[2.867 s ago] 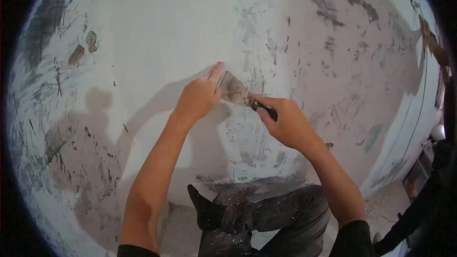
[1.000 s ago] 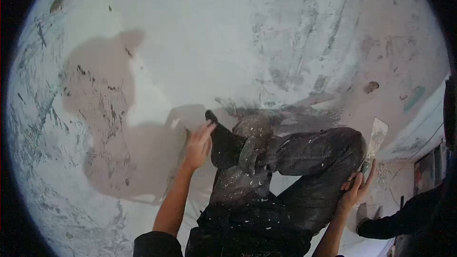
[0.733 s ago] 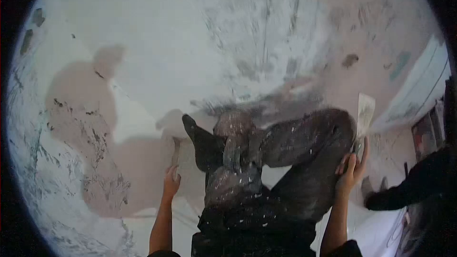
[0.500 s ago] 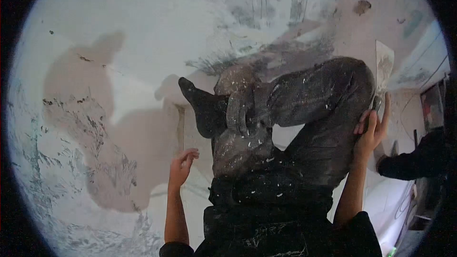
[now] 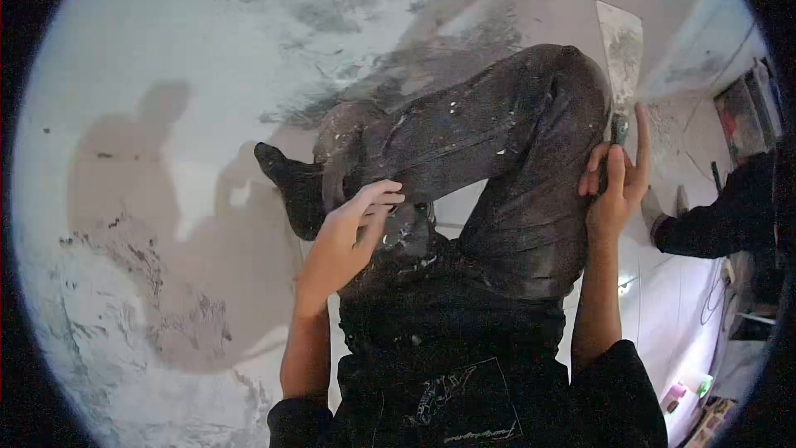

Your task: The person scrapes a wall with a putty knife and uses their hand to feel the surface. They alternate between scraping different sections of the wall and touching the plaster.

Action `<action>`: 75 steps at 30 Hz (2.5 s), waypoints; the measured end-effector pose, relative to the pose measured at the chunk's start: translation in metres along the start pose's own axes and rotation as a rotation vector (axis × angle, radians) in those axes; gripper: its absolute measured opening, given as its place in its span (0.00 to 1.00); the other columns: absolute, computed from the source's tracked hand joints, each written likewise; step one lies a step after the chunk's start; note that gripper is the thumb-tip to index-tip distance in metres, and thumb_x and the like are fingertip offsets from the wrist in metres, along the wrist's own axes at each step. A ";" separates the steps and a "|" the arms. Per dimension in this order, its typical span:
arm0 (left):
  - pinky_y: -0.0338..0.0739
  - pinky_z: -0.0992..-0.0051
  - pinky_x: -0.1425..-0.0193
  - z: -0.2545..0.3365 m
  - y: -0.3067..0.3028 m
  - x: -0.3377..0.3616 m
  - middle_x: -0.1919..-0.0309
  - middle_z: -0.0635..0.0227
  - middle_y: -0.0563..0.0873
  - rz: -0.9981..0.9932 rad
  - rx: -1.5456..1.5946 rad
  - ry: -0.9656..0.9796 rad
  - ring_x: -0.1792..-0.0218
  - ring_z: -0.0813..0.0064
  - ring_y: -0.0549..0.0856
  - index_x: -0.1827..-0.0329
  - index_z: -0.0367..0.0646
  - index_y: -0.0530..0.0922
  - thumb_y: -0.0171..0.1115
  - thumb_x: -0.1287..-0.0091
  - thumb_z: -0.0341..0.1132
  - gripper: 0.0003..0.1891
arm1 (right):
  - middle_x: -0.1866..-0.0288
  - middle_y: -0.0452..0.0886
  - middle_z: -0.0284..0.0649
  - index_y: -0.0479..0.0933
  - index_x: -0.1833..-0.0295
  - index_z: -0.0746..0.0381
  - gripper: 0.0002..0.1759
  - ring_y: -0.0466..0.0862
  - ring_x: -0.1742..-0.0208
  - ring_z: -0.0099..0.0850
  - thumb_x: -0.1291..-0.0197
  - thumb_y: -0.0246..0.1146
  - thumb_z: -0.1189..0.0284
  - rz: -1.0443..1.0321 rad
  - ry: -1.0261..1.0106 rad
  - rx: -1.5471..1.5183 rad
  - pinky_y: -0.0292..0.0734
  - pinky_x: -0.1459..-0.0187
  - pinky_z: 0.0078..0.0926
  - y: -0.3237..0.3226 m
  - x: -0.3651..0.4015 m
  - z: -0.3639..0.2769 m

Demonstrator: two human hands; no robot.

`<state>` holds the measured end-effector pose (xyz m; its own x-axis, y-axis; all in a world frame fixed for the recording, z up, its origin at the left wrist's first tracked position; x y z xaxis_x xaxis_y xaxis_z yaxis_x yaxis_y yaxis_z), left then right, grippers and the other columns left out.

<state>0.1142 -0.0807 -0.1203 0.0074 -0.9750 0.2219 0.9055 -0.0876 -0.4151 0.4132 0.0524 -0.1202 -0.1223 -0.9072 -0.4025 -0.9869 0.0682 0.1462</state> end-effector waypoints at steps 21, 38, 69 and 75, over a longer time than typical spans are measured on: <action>0.79 0.68 0.44 -0.044 0.009 0.134 0.37 0.58 0.80 -0.704 0.343 0.022 0.46 0.67 0.84 0.25 0.42 0.65 0.57 0.24 0.34 0.26 | 0.78 0.73 0.34 0.51 0.20 0.60 0.34 0.66 0.85 0.17 0.25 0.54 0.67 -0.047 -0.033 -0.042 0.65 0.84 0.17 0.005 0.000 -0.009; 0.73 0.55 0.32 -0.088 -0.045 0.106 0.19 0.54 0.47 0.463 -0.373 0.002 0.27 0.47 0.67 0.20 0.55 0.58 0.61 0.31 0.36 0.36 | 0.78 0.72 0.34 0.55 0.20 0.56 0.31 0.63 0.86 0.18 0.23 0.52 0.63 -0.005 -0.021 0.105 0.62 0.85 0.19 0.001 0.004 -0.003; 0.74 0.62 0.36 -0.114 -0.054 0.119 0.40 0.45 0.81 0.822 -0.143 0.067 0.38 0.47 0.79 0.28 0.45 0.71 0.57 0.33 0.29 0.27 | 0.80 0.73 0.33 0.56 0.21 0.61 0.31 0.63 0.87 0.17 0.23 0.53 0.64 0.008 -0.066 -0.014 0.61 0.87 0.18 -0.001 0.004 0.001; 0.79 0.61 0.41 -0.121 -0.057 0.118 0.44 0.46 0.83 0.843 -0.193 0.077 0.45 0.46 0.83 0.32 0.45 0.75 0.57 0.34 0.29 0.25 | 0.80 0.73 0.33 0.55 0.20 0.61 0.31 0.64 0.88 0.17 0.23 0.52 0.63 0.009 -0.099 -0.015 0.62 0.86 0.19 0.003 0.007 -0.008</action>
<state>0.0121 -0.2153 -0.1771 0.6088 -0.7408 -0.2840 0.5233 0.6440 -0.5580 0.4099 0.0433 -0.1155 -0.1418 -0.8612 -0.4880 -0.9841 0.0694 0.1634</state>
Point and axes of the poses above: each hand's wrist, its own x-axis away from the middle knuckle, its own y-axis out of the palm, z = x × y, the point moved 6 cm from there along -x, towards the middle knuckle
